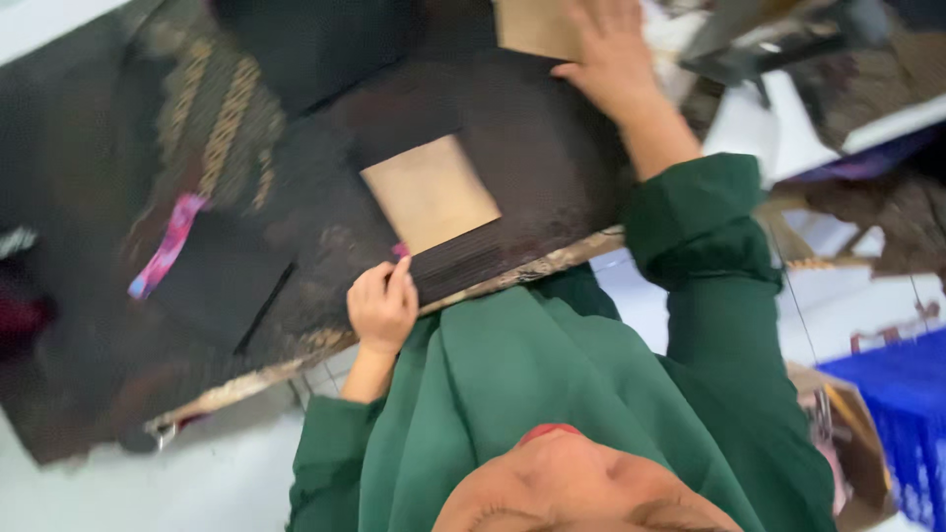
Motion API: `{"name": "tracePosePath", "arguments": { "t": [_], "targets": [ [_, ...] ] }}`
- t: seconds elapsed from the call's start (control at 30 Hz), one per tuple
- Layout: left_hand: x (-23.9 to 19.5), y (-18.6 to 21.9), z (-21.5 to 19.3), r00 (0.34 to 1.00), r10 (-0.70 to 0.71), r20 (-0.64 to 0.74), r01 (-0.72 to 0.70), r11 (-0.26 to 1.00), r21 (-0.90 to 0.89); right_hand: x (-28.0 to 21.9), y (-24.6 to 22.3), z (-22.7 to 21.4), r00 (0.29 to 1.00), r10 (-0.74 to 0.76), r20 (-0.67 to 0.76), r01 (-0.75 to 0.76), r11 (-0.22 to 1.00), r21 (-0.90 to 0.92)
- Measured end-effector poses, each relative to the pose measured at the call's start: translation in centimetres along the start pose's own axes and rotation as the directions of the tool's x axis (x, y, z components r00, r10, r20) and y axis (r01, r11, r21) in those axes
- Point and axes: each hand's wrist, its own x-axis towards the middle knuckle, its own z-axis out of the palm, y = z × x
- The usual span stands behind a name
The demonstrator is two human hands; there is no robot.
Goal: The person irons small black fabric pieces with a colorful patterned strip. They place a brown paper over the fabric, press with an iron, then remove the paper and repeat the process on multiple pieces.
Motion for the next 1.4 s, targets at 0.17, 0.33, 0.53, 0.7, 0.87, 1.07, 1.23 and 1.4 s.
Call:
{"name": "tracePosePath", "arguments": {
  "t": [0.17, 0.33, 0.53, 0.7, 0.87, 1.07, 1.23, 1.4],
  "targets": [
    [-0.5, -0.3, 0.0, 1.0, -0.023, -0.002, 0.023, 0.999, -0.047, 1.2, 0.3, 0.2, 0.957, -0.147, 0.251, 0.209, 0.947, -0.244],
    [-0.3, -0.6, -0.3, 0.999, 0.014, -0.052, -0.017, 0.997, -0.07, 4.7, -4.4, -4.4, 0.994, -0.075, 0.076, 0.09, 0.972, -0.218],
    [-0.3, -0.6, -0.9, 1.0, 0.023, -0.019, -0.024, 0.998, -0.062, 8.8, -21.4, -3.4, 0.743, -0.666, -0.058, 0.645, 0.691, 0.325],
    [-0.3, -0.5, -0.8, 0.999, 0.037, -0.014, -0.037, 0.999, -0.038, 11.4, -27.6, 2.0, 0.644, -0.762, 0.069, 0.725, 0.637, 0.26],
    [-0.8, -1.0, -0.3, 0.999, 0.048, -0.019, -0.049, 0.998, -0.034, 9.0, -24.6, 3.9, 0.659, -0.735, 0.161, 0.633, 0.657, 0.411],
    [-0.6, -1.3, -0.2, 0.998, 0.053, -0.014, -0.054, 0.996, -0.065, 5.7, -24.1, 2.0, 0.612, -0.757, 0.229, 0.603, 0.634, 0.484],
    [-0.6, -1.8, -2.3, 0.989, -0.012, -0.15, -0.037, 0.946, -0.321, 4.4, -25.3, 0.0, 0.579, -0.779, 0.241, 0.607, 0.609, 0.51],
    [3.5, -4.7, -2.5, 0.972, -0.222, -0.078, 0.181, 0.917, -0.356, 2.5, -25.7, -1.2, 0.574, -0.78, 0.249, 0.569, 0.599, 0.564]
  ]
}}
